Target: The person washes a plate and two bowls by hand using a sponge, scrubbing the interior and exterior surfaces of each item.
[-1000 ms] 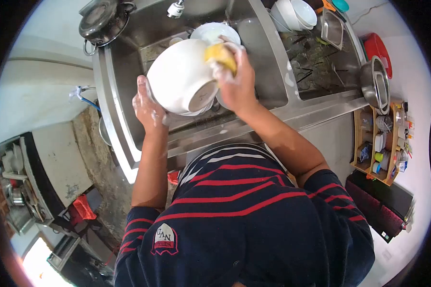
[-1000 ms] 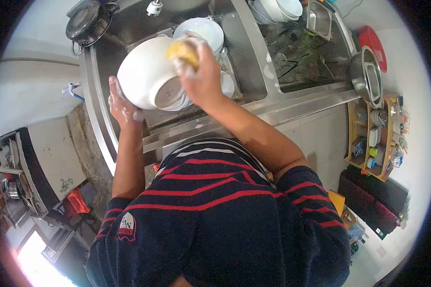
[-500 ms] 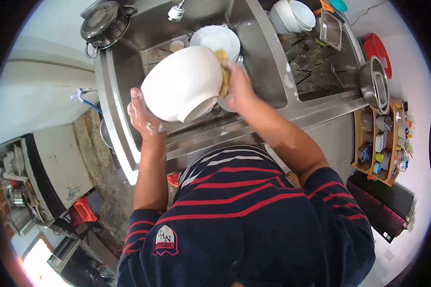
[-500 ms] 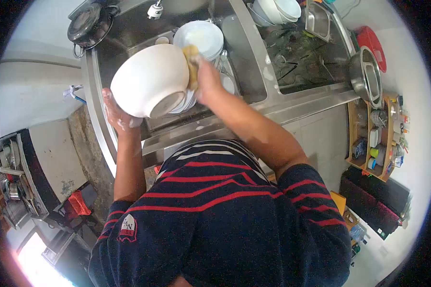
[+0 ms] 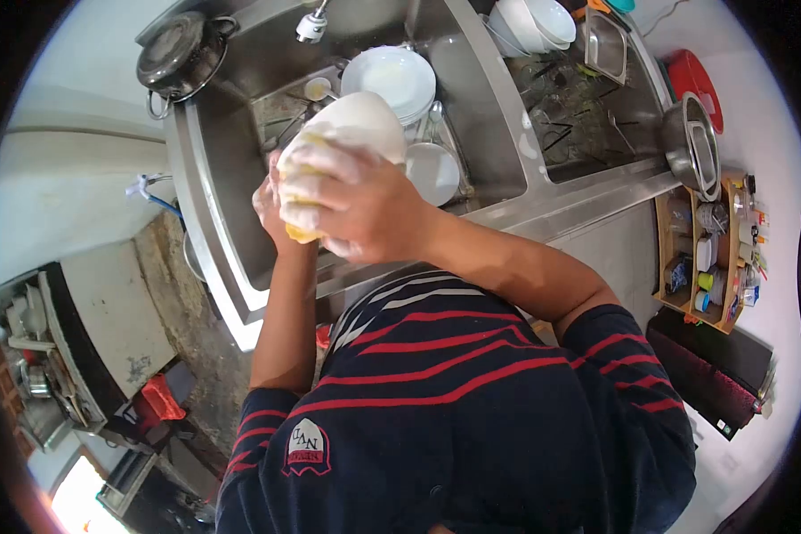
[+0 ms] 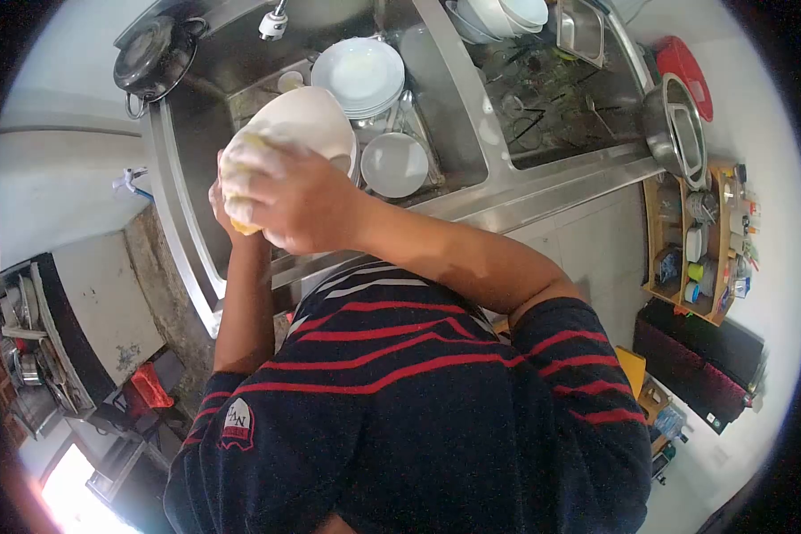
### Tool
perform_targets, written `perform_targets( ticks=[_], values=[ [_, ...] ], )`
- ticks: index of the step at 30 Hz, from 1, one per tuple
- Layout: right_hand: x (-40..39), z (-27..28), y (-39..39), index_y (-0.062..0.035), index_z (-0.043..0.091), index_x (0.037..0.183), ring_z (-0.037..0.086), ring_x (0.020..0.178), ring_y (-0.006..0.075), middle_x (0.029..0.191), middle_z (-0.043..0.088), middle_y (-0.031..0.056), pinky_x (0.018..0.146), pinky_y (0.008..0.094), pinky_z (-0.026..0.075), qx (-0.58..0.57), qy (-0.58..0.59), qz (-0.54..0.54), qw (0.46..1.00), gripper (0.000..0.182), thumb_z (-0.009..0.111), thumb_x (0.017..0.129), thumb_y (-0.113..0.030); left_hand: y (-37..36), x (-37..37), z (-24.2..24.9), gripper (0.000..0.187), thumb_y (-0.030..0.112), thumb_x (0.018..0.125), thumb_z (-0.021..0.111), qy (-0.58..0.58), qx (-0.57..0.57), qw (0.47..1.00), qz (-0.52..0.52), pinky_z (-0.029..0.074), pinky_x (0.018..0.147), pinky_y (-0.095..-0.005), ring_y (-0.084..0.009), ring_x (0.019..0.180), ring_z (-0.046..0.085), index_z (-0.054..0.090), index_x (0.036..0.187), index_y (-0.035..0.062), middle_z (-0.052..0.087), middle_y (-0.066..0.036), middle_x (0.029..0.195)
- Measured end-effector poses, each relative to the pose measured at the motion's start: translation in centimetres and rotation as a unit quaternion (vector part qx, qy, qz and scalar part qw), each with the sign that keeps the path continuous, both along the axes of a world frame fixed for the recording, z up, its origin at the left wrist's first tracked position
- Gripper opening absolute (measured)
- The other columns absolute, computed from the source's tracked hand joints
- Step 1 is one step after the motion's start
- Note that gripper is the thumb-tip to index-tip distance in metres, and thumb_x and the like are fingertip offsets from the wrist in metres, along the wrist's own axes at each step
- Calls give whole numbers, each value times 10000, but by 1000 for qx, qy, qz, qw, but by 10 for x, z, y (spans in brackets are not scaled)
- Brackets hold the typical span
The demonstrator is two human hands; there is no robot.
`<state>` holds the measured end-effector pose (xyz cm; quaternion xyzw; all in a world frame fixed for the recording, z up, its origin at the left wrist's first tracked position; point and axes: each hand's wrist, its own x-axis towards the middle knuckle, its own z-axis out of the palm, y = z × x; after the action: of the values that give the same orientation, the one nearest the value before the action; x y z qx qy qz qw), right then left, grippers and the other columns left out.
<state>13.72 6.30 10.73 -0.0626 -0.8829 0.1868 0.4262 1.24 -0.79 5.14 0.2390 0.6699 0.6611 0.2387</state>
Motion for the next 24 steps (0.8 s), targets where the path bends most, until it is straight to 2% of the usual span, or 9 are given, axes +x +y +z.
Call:
perform_targets(
  ticks=[2, 3, 4, 6, 8, 15, 18, 22, 24],
  values=[
    [-2, 1, 1, -129, 655, 1050, 524, 1140, 319, 1174, 577, 92, 942, 504, 410, 33, -26, 45, 998, 374, 652, 680, -185, 0, 3, 11, 372, 362, 962, 528, -107, 29, 993, 33, 477, 573, -247, -110, 633, 587, 642, 858, 23, 639, -31, 759],
    [-1, 6, 11, -130, 652, 1063, 524, 1144, 317, 1179, 579, 90, 943, 492, 414, 7, 8, 20, 1000, 386, 655, 681, -188, 2, -2, 16, 410, 390, 947, 544, 50, -37, 997, 33, 502, 598, -259, -128, 656, 609, 651, 892, -2, 646, -45, 776],
    [1, 7, 22, -132, 649, 1076, 524, 1149, 315, 1184, 581, 87, 945, 481, 418, -20, 41, -5, 999, 398, 658, 682, -191, 2, 0, 24, 461, 429, 935, 547, -184, -33, 980, 73, 518, 659, -292, -160, 720, 630, 629, 998, -20, 657, -83, 855],
    [10, -12, 46, -126, 632, 1131, 516, 1170, 312, 1215, 574, 111, 956, 461, 422, -42, 57, -18, 997, 422, 654, 716, -202, 4, -5, 22, 564, 505, 953, 426, -307, 36, 949, 55, 503, 870, -406, -242, 1024, 610, 474, 1290, 55, 603, -87, 1174],
    [18, -37, 52, -118, 609, 1177, 495, 1199, 337, 1272, 538, 156, 993, 453, 410, -275, 117, -41, 953, 456, 665, 725, -136, 6, -7, 18, 532, 478, 964, 412, -358, 96, 928, 47, 498, 892, -411, -248, 1047, 600, 477, 1286, 60, 588, -94, 1202],
    [39, -33, 9, -101, 598, 1194, 476, 1217, 380, 1300, 505, 193, 1027, 464, 388, -77, 44, -89, 992, 493, 678, 713, -33, 7, 0, 1, 498, 422, 998, 304, -466, 149, 872, -23, 425, 1012, -432, -284, 1162, 536, 467, 1295, 58, 538, -120, 1290],
    [27, -23, 46, -88, 615, 1170, 526, 1160, 344, 1228, 564, 175, 993, 435, 419, -101, 37, -89, 990, 421, 651, 751, -77, 8, 4, 2, 507, 413, 1003, 272, -477, 133, 867, -55, 409, 1026, -449, -296, 1180, 524, 456, 1313, 57, 520, -127, 1316],
    [12, -20, 77, -28, 630, 1129, 568, 1086, 315, 1135, 611, 181, 943, 383, 447, -394, 11, -65, 917, 352, 607, 786, -106, 17, 10, 7, 508, 396, 1008, 238, -511, 123, 849, -50, 387, 1047, -462, -298, 1188, 523, 448, 1330, 64, 515, -136, 1326],
    [8, -26, 66, -43, 629, 1139, 553, 1102, 331, 1172, 592, 167, 945, 413, 441, -275, 48, -82, 957, 387, 609, 756, -88, 22, 5, 5, 490, 387, 1005, 266, -510, 151, 844, -66, 401, 1036, -456, -292, 1181, 530, 453, 1327, 68, 514, -129, 1331]
  ],
)
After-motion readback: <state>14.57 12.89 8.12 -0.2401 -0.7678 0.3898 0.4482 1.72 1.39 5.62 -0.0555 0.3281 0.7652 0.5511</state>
